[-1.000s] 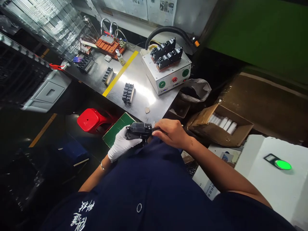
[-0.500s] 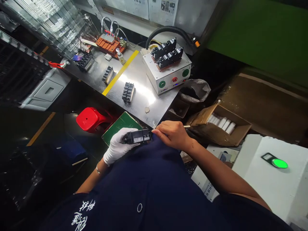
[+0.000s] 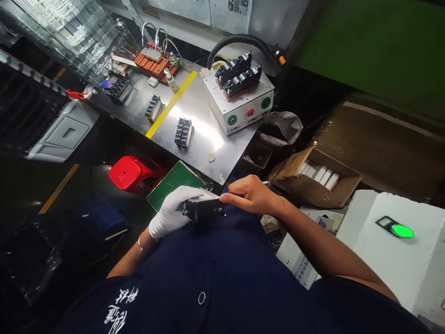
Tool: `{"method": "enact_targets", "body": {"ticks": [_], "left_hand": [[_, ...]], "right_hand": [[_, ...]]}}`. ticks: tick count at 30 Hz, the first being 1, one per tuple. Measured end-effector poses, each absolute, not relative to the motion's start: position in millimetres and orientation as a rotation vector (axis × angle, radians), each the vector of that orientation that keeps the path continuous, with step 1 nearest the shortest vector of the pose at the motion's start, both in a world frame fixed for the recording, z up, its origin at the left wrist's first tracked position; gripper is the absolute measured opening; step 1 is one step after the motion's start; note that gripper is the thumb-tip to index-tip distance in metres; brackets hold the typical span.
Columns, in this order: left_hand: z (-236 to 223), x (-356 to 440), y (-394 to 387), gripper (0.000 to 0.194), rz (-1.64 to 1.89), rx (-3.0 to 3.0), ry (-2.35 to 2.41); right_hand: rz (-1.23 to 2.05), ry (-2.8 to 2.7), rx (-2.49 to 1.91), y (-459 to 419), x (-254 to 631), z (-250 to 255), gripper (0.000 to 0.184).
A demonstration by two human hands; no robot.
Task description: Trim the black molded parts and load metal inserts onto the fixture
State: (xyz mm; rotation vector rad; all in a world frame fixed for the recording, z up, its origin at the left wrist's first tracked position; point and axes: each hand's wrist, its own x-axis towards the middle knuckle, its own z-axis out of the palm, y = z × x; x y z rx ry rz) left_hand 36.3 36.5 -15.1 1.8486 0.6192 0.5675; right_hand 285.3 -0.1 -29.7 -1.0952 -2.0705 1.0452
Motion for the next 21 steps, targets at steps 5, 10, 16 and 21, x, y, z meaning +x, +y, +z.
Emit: {"method": "enact_targets", "body": {"ticks": [5,10,16,21], "left_hand": [[-36.0,25.0,30.5,0.039,0.821,1.959,0.863],[-51.5,17.7,28.4,0.045,0.847,1.932,0.927],[-52.7,17.3,26.3,0.042,0.867,1.902,0.958],[-54.9,16.2,19.7,0.043,0.826,1.711,1.041]], "right_hand": [[0.619,-2.161,-1.109,5.9,283.9,-23.2,0.05],[0.354,-2.331,-1.215,11.6,283.3,-17.0,0.061],[0.236,-2.358,-1.286,14.5,282.1,-14.3,0.064],[0.161,-2.348,-1.332,15.0,276.7,-14.1,0.066]]}}
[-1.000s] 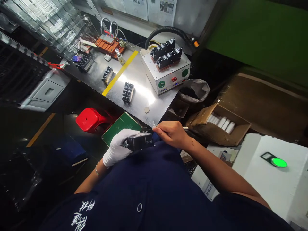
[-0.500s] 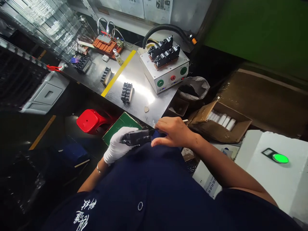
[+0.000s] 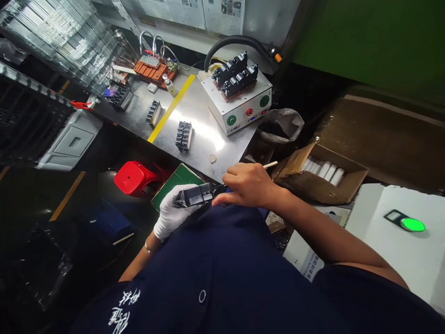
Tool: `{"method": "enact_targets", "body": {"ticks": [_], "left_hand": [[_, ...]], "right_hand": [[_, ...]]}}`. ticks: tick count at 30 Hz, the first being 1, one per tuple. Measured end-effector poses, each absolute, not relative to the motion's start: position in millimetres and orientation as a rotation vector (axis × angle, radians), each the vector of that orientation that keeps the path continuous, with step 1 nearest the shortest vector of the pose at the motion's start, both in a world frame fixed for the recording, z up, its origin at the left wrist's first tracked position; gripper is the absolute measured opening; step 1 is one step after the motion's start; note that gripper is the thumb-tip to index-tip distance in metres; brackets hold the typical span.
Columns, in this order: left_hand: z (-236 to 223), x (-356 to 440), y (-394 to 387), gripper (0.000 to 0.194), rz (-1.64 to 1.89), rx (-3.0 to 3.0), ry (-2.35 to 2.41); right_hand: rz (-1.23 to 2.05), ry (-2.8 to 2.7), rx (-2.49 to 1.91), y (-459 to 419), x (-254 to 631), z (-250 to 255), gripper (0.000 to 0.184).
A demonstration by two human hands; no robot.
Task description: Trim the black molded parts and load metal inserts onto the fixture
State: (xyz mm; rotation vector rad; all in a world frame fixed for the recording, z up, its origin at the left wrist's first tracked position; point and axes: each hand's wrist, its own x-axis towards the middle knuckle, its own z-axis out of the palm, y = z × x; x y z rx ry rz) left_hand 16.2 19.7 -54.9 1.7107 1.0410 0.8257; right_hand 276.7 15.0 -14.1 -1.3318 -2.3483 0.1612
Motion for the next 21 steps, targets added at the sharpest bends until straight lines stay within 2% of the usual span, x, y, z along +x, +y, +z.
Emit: {"method": "enact_targets", "body": {"ticks": [7,13,21], "left_hand": [[-52.6,24.1,14.1,0.045,0.766,1.346,1.151],[-57.2,21.8,12.6,0.049,0.76,1.353,1.18],[-46.6,16.5,44.5,0.059,0.47,1.155,0.94]], "right_hand": [[0.15,-2.267,-1.402,12.7,269.9,-16.0,0.064],[0.125,-2.237,-1.43,9.9,269.5,-18.0,0.063],[0.475,-2.223,-1.131,18.3,270.3,-15.6,0.058]]}}
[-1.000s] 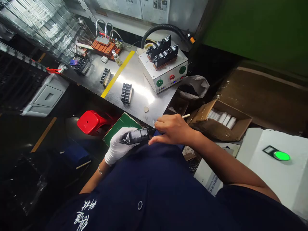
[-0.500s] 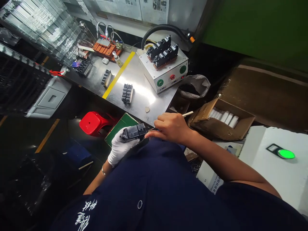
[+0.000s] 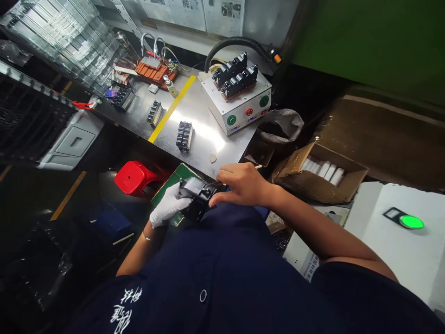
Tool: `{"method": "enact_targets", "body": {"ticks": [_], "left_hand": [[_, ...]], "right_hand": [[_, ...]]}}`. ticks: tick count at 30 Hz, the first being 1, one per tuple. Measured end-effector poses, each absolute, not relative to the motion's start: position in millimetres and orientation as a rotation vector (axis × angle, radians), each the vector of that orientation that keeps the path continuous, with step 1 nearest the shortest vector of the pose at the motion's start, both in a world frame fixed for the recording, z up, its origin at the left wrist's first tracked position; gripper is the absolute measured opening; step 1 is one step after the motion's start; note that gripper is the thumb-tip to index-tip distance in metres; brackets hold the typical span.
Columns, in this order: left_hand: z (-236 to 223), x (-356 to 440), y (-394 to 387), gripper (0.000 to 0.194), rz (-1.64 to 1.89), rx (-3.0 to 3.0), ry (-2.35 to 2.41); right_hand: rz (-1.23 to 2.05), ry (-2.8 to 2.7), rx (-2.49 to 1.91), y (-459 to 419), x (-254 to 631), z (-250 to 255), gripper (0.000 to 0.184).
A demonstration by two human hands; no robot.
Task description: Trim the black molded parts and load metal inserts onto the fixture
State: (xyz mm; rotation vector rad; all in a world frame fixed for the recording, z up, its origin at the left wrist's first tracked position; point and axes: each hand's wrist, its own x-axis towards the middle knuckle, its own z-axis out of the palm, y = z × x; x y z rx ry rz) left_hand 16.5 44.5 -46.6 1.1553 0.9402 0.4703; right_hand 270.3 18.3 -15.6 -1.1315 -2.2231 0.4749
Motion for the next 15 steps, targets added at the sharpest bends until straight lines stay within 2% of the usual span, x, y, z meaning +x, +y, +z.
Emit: {"method": "enact_targets", "body": {"ticks": [5,15], "left_hand": [[-45.1,20.5,56.2,0.064,0.354,1.12,0.828],[-50.8,25.2,53.4,0.066,0.402,1.123,0.811]], "right_hand": [[0.57,-2.294,-0.929,24.3,266.3,-12.5,0.054],[0.438,-2.217,-1.012,23.9,262.8,-22.5,0.056]]}}
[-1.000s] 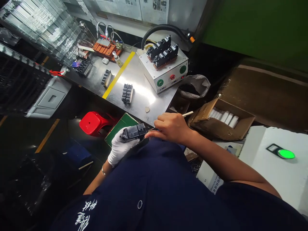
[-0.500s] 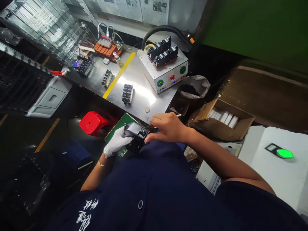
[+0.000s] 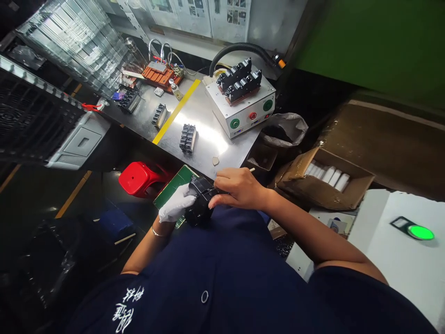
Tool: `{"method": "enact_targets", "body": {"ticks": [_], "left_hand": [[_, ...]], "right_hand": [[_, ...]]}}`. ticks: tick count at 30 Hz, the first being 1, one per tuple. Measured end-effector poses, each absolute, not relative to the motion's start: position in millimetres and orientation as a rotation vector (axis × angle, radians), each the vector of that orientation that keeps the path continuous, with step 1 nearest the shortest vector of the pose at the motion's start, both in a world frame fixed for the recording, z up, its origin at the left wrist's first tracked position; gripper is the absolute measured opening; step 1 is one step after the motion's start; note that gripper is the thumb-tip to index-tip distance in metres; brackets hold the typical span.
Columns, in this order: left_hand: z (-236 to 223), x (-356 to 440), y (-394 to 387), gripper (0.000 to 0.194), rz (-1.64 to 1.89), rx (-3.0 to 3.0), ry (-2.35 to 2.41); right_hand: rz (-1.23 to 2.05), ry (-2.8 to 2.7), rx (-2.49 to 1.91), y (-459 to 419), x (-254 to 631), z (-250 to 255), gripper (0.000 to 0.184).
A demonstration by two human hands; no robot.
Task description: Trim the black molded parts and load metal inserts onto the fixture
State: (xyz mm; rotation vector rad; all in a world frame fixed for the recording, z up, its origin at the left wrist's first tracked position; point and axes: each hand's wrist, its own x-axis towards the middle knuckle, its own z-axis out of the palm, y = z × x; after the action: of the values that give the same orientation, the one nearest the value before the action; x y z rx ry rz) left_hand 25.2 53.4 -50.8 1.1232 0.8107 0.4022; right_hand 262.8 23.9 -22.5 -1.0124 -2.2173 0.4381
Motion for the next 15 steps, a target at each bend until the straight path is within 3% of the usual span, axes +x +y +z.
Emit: {"method": "enact_targets", "body": {"ticks": [15], "left_hand": [[-56.4,26.4,51.8,0.067,0.474,1.034,0.768]], "right_hand": [[0.403,-2.145,-1.052,29.2,251.4,-32.1,0.061]]}}
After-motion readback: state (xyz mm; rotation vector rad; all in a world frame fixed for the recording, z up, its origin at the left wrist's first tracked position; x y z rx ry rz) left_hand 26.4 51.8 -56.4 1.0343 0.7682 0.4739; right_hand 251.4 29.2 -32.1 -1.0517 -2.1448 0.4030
